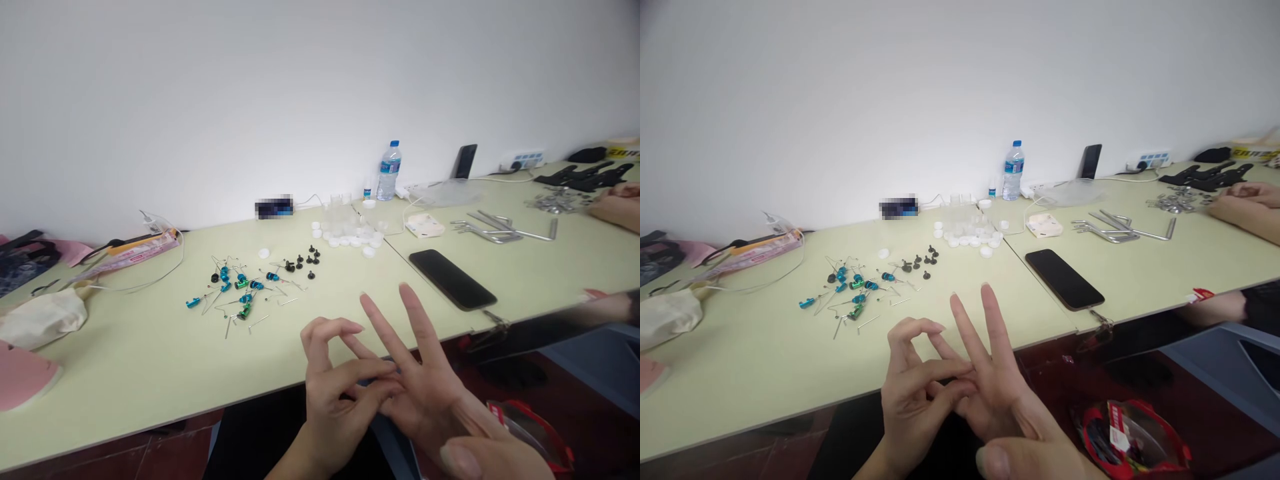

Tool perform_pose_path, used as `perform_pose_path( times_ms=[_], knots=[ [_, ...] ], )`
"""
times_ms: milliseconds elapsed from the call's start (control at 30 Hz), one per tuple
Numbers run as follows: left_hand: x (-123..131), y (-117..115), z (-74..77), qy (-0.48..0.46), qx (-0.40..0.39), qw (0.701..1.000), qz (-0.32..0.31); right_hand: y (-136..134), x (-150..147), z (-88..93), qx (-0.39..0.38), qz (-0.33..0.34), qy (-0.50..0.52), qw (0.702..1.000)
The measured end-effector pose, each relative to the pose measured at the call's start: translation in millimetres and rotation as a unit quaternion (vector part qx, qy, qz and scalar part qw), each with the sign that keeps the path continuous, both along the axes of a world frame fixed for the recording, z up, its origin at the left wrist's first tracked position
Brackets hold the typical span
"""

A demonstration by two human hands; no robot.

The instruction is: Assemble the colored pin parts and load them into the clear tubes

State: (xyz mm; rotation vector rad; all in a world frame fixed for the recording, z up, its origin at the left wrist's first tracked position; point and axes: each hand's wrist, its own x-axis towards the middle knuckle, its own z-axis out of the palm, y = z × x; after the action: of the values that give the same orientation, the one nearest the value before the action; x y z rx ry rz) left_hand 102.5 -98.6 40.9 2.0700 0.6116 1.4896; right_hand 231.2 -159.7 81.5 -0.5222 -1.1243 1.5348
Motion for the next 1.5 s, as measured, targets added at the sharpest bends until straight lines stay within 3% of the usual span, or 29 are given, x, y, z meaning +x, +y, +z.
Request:
perform_pose_path(
  times_ms=[133, 267, 367, 733, 833, 900, 967, 1000, 1067, 1133, 1167, 1200, 1233, 1367, 1433, 1500],
  knots=[
    [-3, -3, 9.0, 0.037, 0.011, 0.999, -0.019, -2, -1, 1.3, 0.006, -0.02, -0.029, 0.999],
    [-5, -3, 14.3, 0.053, -0.112, 0.988, -0.091, -2, 1, 0.1, -0.003, -0.002, -0.019, 1.0],
    [-7, 0, 16.0, 0.062, -0.17, 0.978, -0.106, 0, 2, -2.2, -0.015, 0.005, 0.001, 1.0],
    [-16, 4, 25.2, 0.144, -0.08, 0.984, -0.068, 2, 0, -10.9, -0.051, 0.007, 0.048, 0.998],
    [-12, 5, 21.7, 0.147, -0.047, 0.987, -0.036, 2, 3, -8.7, -0.053, -0.003, -0.004, 0.999],
    [-11, 7, 18.4, 0.137, -0.005, 0.991, 0.014, 7, 12, -9.0, -0.054, -0.053, -0.099, 0.992],
    [-15, 10, 14.1, 0.121, 0.023, 0.991, 0.054, 17, 29, -13.8, -0.041, -0.169, -0.272, 0.946],
    [-18, 12, 11.3, 0.112, 0.021, 0.992, 0.062, 22, 41, -17.9, -0.028, -0.25, -0.383, 0.889],
    [-26, 14, 3.5, 0.084, -0.01, 0.995, 0.044, 34, 70, -28.4, 0.007, -0.411, -0.6, 0.687],
    [-35, 14, -7.0, 0.053, -0.051, 0.997, 0.0, 43, 101, -38.9, -0.018, -0.517, -0.701, 0.491],
    [-38, 12, -12.8, 0.048, -0.071, 0.996, -0.021, 46, 116, -43.2, -0.034, -0.533, -0.729, 0.429],
    [-41, 11, -18.5, 0.053, -0.089, 0.994, -0.034, 48, 129, -46.6, -0.057, -0.528, -0.751, 0.393],
    [-42, 9, -23.7, 0.065, -0.106, 0.991, -0.044, 49, 142, -49.2, -0.084, -0.504, -0.769, 0.383],
    [-44, 5, -34.7, 0.085, -0.143, 0.985, -0.05, 50, 177, -54.1, -0.118, -0.419, -0.808, 0.397],
    [-44, 6, -34.5, 0.078, -0.146, 0.985, -0.048, 51, 190, -55.5, -0.13, -0.407, -0.798, 0.426],
    [-44, 9, -32.9, 0.074, -0.161, 0.983, -0.05, 53, 197, -55.9, -0.124, -0.421, -0.758, 0.483]
  ],
)
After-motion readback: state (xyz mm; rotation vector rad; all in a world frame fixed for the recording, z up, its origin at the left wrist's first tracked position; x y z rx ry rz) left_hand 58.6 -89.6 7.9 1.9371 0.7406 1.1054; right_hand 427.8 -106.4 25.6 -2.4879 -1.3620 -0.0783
